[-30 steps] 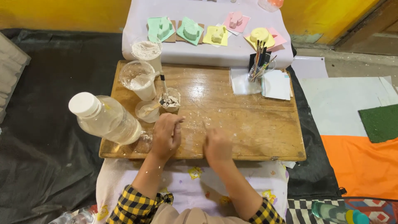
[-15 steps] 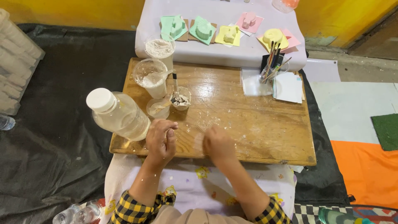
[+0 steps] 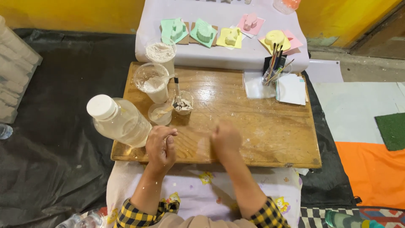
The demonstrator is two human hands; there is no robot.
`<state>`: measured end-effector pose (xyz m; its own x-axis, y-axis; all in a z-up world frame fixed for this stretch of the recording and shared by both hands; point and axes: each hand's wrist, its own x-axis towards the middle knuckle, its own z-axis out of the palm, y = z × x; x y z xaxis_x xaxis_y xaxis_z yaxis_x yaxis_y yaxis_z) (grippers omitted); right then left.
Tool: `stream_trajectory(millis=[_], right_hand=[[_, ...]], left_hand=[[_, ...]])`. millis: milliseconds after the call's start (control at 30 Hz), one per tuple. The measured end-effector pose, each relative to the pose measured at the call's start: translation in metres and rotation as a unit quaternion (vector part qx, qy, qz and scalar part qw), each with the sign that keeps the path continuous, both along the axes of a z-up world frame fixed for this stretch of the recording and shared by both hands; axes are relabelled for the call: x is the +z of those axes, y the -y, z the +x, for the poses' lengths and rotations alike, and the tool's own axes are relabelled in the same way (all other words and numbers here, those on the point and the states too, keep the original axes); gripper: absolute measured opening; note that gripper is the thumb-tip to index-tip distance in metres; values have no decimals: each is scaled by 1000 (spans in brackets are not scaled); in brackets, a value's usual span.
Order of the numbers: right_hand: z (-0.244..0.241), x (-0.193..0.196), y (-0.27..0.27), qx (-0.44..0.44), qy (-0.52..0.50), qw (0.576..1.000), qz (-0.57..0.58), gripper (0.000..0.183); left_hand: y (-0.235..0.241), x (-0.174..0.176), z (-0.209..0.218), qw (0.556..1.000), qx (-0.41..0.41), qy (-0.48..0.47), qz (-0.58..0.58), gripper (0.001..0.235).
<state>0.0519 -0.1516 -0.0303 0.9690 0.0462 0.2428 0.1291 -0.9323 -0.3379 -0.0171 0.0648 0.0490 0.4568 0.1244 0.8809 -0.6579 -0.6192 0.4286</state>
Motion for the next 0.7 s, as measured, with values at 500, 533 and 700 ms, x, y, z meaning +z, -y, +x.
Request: stream_trajectory(millis=[500,533,700], right_hand=[[18,12,34,-36,-66,995,64,17],[22,15,45,-35,-64,995,64,17],[-13,57,42,-22,-59,998,30,9]], left_hand=[[1,-19,8,998,-13,-59,25,23],[1,-19,8,998,-12,-57,25,23],[5,-18,8,997,-2,-58,54,19]])
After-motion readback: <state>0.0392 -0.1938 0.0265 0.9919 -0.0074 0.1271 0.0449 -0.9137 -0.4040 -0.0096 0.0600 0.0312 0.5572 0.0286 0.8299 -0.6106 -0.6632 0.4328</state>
